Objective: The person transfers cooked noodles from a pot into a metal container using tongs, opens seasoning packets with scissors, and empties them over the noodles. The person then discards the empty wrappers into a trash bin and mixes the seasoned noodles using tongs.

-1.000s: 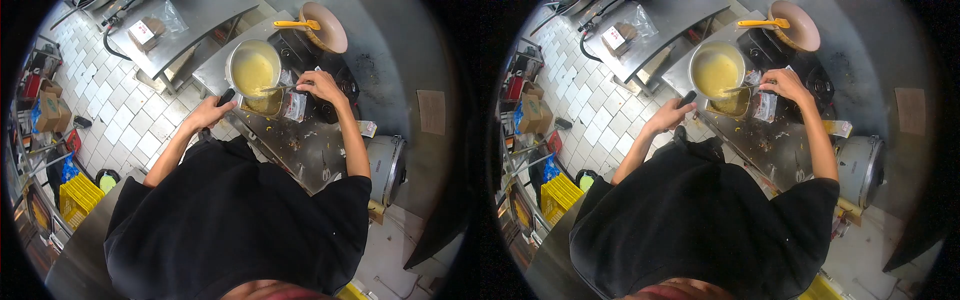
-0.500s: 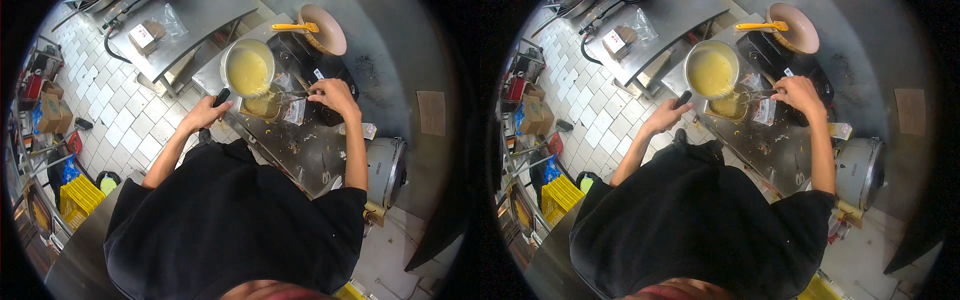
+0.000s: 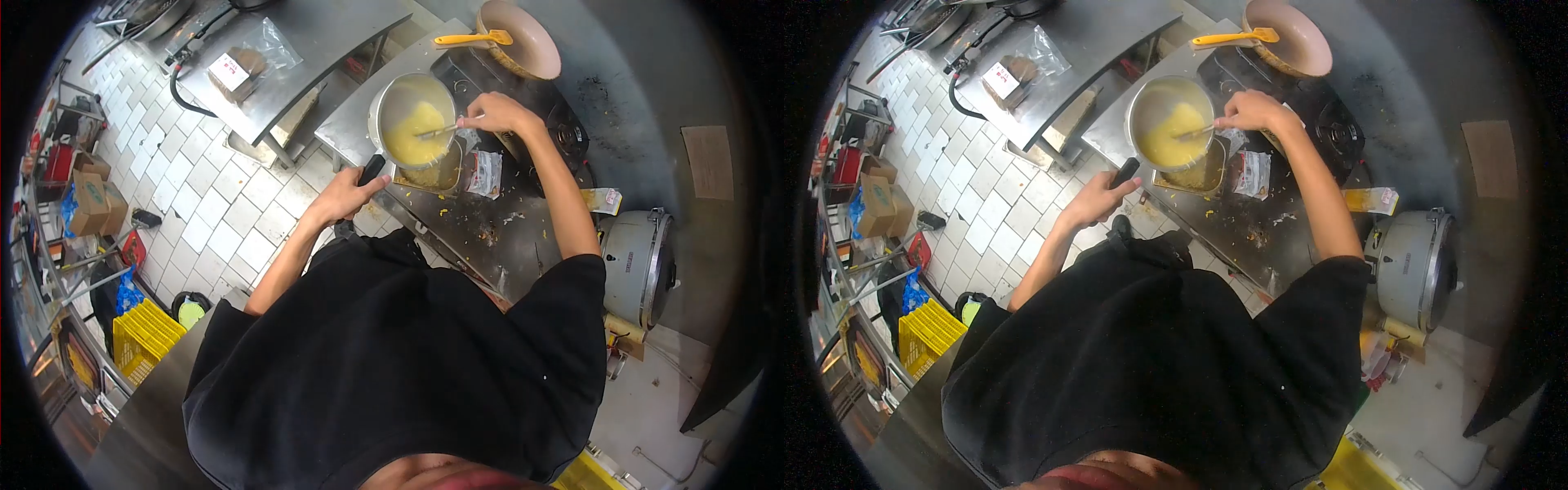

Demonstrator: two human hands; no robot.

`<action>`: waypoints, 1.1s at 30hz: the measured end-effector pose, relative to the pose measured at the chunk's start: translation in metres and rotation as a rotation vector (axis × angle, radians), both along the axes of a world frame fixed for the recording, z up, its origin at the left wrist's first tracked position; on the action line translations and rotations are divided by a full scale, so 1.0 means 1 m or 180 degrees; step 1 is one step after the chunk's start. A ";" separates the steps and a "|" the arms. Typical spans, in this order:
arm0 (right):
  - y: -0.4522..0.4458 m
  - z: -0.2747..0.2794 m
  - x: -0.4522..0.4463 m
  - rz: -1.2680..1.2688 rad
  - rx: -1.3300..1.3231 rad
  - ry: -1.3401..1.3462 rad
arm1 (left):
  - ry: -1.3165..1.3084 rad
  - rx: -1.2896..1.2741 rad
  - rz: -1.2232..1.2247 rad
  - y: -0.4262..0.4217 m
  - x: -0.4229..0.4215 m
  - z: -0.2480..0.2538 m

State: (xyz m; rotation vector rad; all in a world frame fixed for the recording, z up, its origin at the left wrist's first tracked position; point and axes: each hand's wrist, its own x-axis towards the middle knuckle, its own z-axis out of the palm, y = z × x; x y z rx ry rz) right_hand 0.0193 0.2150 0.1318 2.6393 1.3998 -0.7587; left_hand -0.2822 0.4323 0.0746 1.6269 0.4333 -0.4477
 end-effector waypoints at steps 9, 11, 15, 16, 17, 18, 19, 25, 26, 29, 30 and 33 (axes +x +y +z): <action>-0.027 0.020 -0.025 0.0430 0.0386 -0.0304 | 0.0095 -0.0223 0.0010 0.004 -0.003 -0.007; -0.034 0.028 -0.027 0.0533 0.0541 -0.0301 | 0.0087 -0.0215 0.0004 0.004 -0.003 -0.008; -0.046 0.037 -0.032 0.0549 0.0724 -0.0288 | 0.0021 -0.0160 0.0020 0.003 -0.003 -0.012; -0.048 0.040 -0.033 0.0514 0.0704 -0.0282 | 0.0011 -0.0133 0.0019 0.003 -0.002 -0.012; -0.051 0.043 -0.034 0.0484 0.0683 -0.0278 | 0.0005 -0.0124 0.0026 0.003 -0.002 -0.013; -0.053 0.046 -0.036 0.0451 0.0661 -0.0271 | 0.0003 -0.0115 0.0032 0.003 -0.003 -0.013; -0.056 0.047 -0.037 0.0413 0.0600 -0.0299 | -0.0001 -0.0103 0.0038 0.003 -0.003 -0.013; -0.066 0.050 -0.052 0.0313 0.0454 -0.0555 | -0.0006 0.0007 0.0130 0.008 0.001 -0.006; -0.066 0.055 -0.053 0.0255 0.0455 -0.0611 | -0.0008 0.0005 0.0127 0.010 0.002 -0.008; -0.058 0.080 -0.057 -0.0100 0.0522 -0.0568 | 0.0024 -0.0016 0.0126 0.013 0.002 -0.008; -0.054 0.080 -0.054 -0.0159 0.0506 -0.0624 | 0.0039 -0.0025 0.0126 0.013 0.002 -0.003; -0.036 0.070 -0.043 -0.0289 0.0316 -0.0854 | -0.0025 -0.0066 0.0099 0.011 0.004 0.002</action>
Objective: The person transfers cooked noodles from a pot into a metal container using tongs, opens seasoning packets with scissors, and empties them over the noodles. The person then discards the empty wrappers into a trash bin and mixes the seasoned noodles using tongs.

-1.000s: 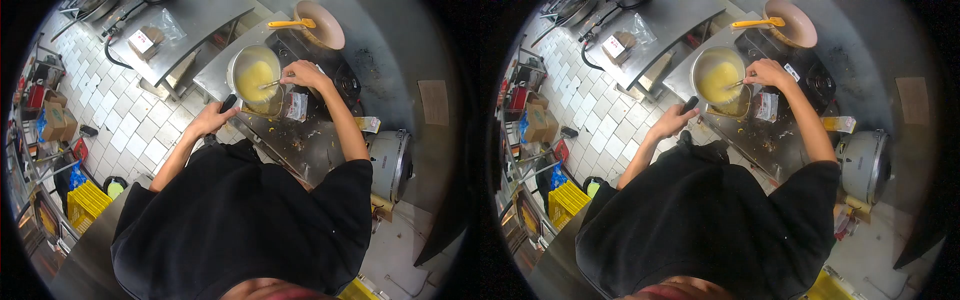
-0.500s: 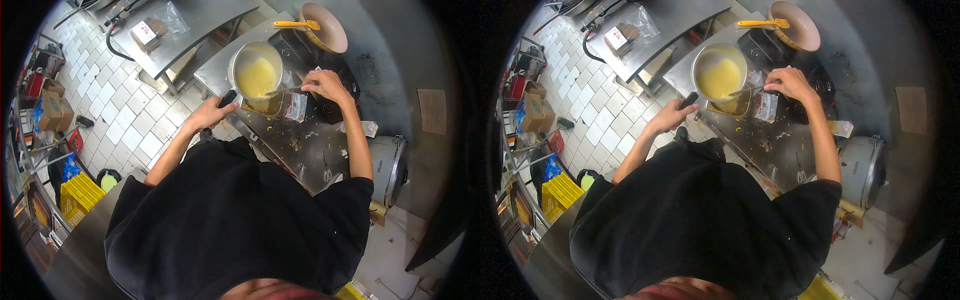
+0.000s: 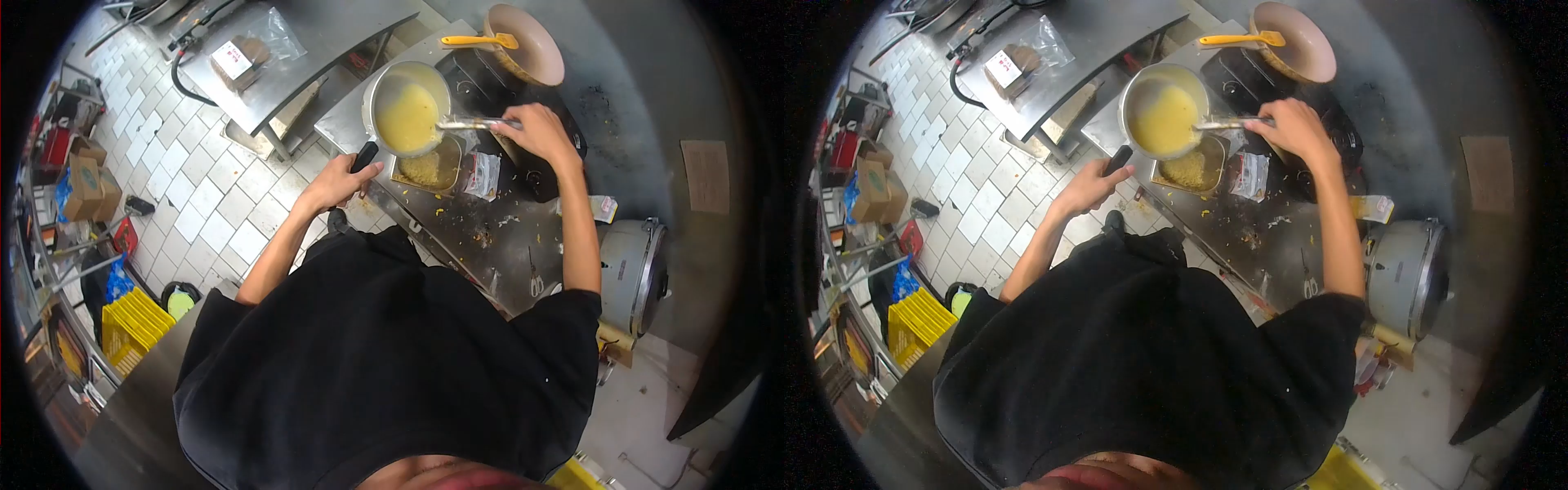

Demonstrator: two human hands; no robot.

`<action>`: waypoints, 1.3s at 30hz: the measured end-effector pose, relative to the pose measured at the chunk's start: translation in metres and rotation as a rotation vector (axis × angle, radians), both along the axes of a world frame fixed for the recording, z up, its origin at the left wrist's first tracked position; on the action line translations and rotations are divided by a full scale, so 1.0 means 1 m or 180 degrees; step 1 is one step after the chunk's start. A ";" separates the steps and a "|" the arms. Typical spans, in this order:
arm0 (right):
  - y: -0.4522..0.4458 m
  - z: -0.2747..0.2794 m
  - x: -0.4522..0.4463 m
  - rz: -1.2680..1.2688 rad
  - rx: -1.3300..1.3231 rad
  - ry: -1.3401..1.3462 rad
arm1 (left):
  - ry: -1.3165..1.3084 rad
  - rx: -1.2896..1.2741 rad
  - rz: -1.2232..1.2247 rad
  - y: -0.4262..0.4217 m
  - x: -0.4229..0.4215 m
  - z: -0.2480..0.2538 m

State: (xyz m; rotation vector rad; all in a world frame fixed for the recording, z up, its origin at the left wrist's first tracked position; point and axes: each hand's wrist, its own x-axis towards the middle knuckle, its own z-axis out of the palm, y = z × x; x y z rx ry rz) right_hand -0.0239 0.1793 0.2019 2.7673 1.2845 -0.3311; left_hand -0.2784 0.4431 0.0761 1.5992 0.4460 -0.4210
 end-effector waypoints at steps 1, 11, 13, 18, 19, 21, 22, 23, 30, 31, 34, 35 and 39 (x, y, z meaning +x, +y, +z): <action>0.006 -0.008 0.001 -0.0020 0.0040 -0.0042 | -0.0046 -0.0017 0.0000 -0.001 0.001 0.001; 0.011 -0.059 0.004 0.0308 -0.0005 0.0546 | 0.0005 0.0068 0.0101 -0.007 0.006 0.000; 0.002 -0.058 0.003 0.0491 0.0165 0.0465 | 0.0028 -0.0005 0.0045 -0.004 0.007 -0.001; -0.016 -0.045 0.002 0.0630 0.0376 0.0249 | 0.0035 0.0021 0.0056 -0.002 0.011 -0.008; -0.019 -0.040 0.002 0.0624 0.0394 0.0245 | 0.0024 0.0022 0.0055 -0.001 0.012 -0.009; -0.025 -0.032 0.002 0.0604 0.0422 0.0239 | 0.0040 0.0021 0.0031 -0.001 0.013 -0.006; -0.030 -0.029 0.002 0.0580 0.0390 0.0188 | 0.0048 0.0021 0.0025 0.000 0.014 -0.006; -0.034 -0.027 0.003 0.0566 0.0359 0.0133 | -0.0005 0.0045 0.0032 0.000 0.014 -0.006; -0.030 0.005 -0.006 0.0029 0.0236 0.0191 | -0.0052 0.0113 0.0015 0.002 0.016 -0.008; -0.027 0.003 -0.004 0.0014 0.0320 0.0208 | -0.0016 0.0122 -0.0008 0.002 0.015 -0.006; -0.007 -0.006 0.007 -0.0191 0.0188 0.0262 | -0.0009 0.0167 -0.0047 -0.001 0.014 0.004; 0.000 -0.015 0.012 -0.0229 0.0124 0.0238 | -0.0022 0.0182 -0.0072 -0.002 0.014 0.003; 0.023 -0.048 0.033 -0.0301 -0.0231 0.0575 | -0.0013 0.0213 -0.0141 -0.006 0.014 -0.002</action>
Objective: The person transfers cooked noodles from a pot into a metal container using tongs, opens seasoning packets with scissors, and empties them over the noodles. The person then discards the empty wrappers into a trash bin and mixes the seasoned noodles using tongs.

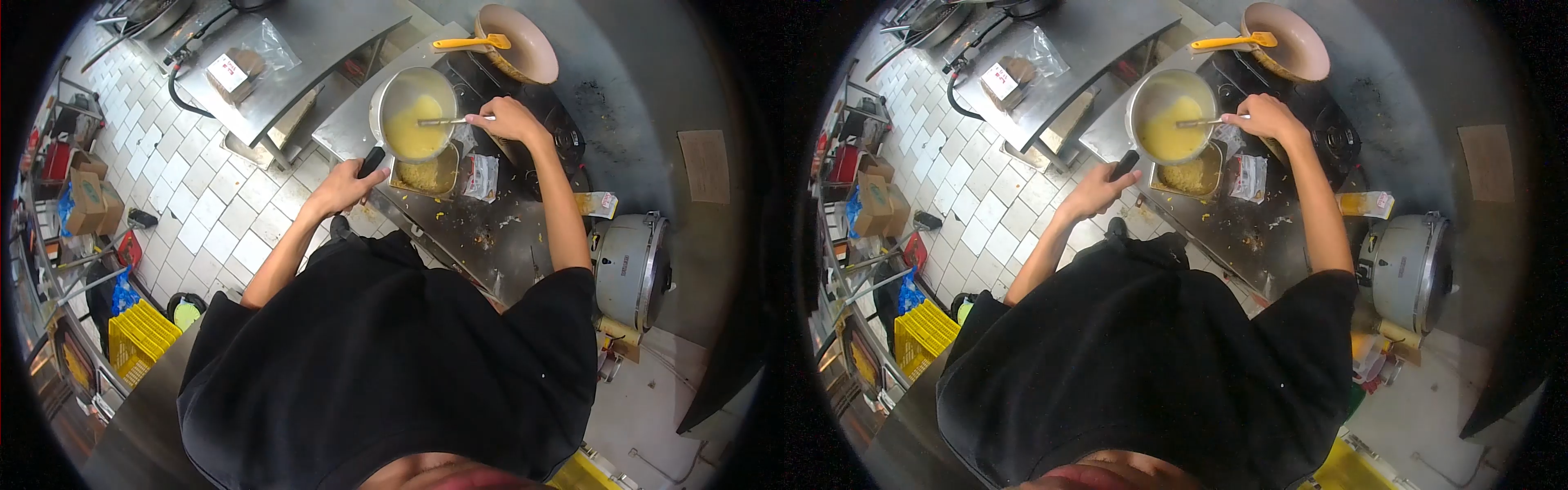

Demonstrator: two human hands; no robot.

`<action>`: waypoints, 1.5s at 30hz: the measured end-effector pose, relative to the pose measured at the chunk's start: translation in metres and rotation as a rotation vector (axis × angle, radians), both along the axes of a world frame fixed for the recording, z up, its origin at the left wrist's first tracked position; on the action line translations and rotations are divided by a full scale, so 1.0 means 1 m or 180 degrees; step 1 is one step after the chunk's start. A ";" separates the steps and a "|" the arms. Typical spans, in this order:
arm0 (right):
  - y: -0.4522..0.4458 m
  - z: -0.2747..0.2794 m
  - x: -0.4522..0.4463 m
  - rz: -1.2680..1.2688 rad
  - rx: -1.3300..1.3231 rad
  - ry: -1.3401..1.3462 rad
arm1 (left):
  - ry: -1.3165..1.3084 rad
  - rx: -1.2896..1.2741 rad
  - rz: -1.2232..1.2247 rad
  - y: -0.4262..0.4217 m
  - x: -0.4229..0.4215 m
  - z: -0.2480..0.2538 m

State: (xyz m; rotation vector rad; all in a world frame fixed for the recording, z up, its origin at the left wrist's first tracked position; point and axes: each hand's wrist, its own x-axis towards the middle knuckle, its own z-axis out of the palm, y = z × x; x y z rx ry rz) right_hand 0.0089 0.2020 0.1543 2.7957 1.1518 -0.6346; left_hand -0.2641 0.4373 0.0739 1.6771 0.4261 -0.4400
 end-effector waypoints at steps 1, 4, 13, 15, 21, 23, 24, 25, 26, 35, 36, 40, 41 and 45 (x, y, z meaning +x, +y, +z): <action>0.004 -0.006 0.003 0.0011 -0.0114 0.0205 | 0.0027 -0.0009 -0.0004 -0.001 -0.001 0.000; 0.003 -0.032 0.009 0.0437 0.0140 0.0686 | -0.0079 -0.0011 0.0058 -0.004 -0.001 -0.003; -0.019 -0.026 -0.016 0.0828 0.0649 0.0251 | -0.0004 -0.0162 0.0223 0.003 -0.002 -0.010; -0.025 -0.012 -0.018 0.0739 0.0535 0.0241 | -0.0107 -0.0144 0.0238 0.005 -0.002 -0.010; -0.049 0.011 -0.018 0.0822 0.0576 0.0105 | -0.0182 -0.0008 0.0214 0.008 -0.002 -0.014; -0.056 0.010 -0.019 0.0839 0.0482 -0.0010 | -0.0185 -0.0001 0.0193 0.009 -0.002 -0.015; -0.058 0.012 -0.022 0.0842 0.0433 -0.0071 | -0.0192 0.0010 0.0177 0.010 -0.002 -0.012; -0.058 0.014 -0.025 0.0791 0.0411 -0.0121 | -0.0203 0.0026 0.0164 0.011 -0.001 -0.010; -0.058 0.016 -0.029 0.0743 0.0393 -0.0168 | -0.0199 0.0057 0.0161 0.011 0.000 -0.009; -0.031 0.060 -0.032 0.0150 0.0375 -0.0218 | -0.0065 0.0111 0.0111 0.010 0.000 0.006; -0.025 0.053 -0.029 0.0157 0.0317 -0.0301 | -0.0073 0.0112 0.0094 0.008 0.000 0.005; 0.000 0.016 -0.016 0.0153 -0.0036 -0.0199 | -0.0037 0.0116 0.0053 0.001 0.001 0.006; 0.004 0.011 -0.015 0.0161 -0.0159 -0.0063 | -0.0044 0.0129 0.0039 0.001 0.002 0.003; -0.001 -0.009 -0.014 0.0418 0.0104 0.0651 | -0.0043 0.0124 0.0058 0.001 0.003 -0.002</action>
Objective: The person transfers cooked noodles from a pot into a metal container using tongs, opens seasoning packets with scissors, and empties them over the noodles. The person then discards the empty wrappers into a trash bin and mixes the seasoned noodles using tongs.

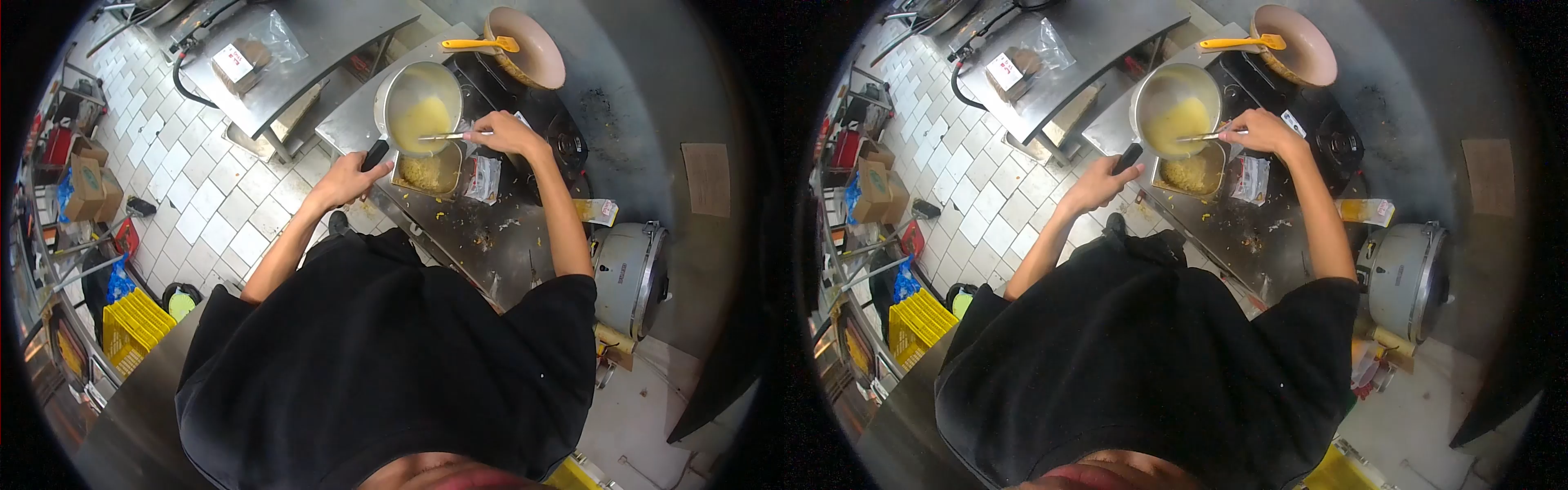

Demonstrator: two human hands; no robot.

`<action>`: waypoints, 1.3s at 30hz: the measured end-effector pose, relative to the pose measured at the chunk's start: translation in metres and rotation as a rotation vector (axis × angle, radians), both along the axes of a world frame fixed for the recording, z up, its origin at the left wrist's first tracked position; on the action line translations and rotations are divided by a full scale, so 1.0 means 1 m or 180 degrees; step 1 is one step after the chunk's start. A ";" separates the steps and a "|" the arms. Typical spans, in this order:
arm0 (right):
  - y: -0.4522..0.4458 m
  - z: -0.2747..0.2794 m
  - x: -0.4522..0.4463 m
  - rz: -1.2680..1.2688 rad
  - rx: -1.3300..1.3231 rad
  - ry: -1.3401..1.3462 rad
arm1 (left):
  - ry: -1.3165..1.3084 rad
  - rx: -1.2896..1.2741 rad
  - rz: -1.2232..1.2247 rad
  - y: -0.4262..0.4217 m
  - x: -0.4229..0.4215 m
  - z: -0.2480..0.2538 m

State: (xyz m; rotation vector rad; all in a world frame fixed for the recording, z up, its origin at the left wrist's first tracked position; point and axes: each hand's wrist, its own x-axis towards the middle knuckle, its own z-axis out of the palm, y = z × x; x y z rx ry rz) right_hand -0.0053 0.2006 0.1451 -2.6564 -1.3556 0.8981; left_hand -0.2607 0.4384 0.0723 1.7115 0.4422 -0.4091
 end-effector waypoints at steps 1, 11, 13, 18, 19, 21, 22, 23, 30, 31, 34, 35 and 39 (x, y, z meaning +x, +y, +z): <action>-0.007 -0.008 0.002 0.0040 0.0128 0.0005 | 0.0000 -0.0012 0.0008 0.000 0.000 0.000; -0.050 -0.005 0.000 -0.0157 0.0574 -0.0188 | 0.0034 -0.0027 -0.0038 0.003 0.002 0.004; -0.052 -0.001 -0.002 -0.0090 0.0569 -0.0277 | 0.0025 0.0000 -0.0064 0.002 0.003 0.005; -0.072 0.008 -0.008 -0.0151 0.0598 -0.0304 | 0.0008 -0.0043 0.0007 0.003 0.000 -0.001; -0.074 0.010 -0.014 -0.0126 0.0618 -0.0350 | 0.0021 -0.0045 0.0000 0.004 0.001 -0.001; -0.076 0.011 -0.024 -0.0186 0.0401 -0.0483 | 0.0047 -0.0064 0.0009 0.004 0.000 0.003; -0.077 0.010 -0.027 -0.0064 0.0452 -0.0634 | 0.0057 -0.0069 0.0019 0.005 0.001 0.004; -0.078 0.009 -0.030 0.0062 0.0503 -0.0779 | 0.0031 -0.0083 0.0052 0.006 0.002 0.003; -0.056 0.037 -0.049 -0.0117 -0.0006 -0.0978 | -0.0025 -0.0008 0.0017 0.008 0.001 0.000; -0.051 0.046 -0.052 -0.0183 0.0033 -0.0997 | -0.0009 0.0015 0.0000 0.009 -0.001 0.003; -0.036 0.070 -0.049 -0.0418 0.0168 -0.0944 | -0.0021 0.0035 0.0001 0.006 -0.003 -0.002; -0.035 0.065 -0.040 -0.0363 0.0429 -0.0987 | -0.0004 0.0041 -0.0011 0.006 -0.004 -0.002; -0.012 0.042 -0.009 -0.0464 0.0229 -0.1102 | -0.0010 0.0067 -0.0108 -0.002 -0.004 0.003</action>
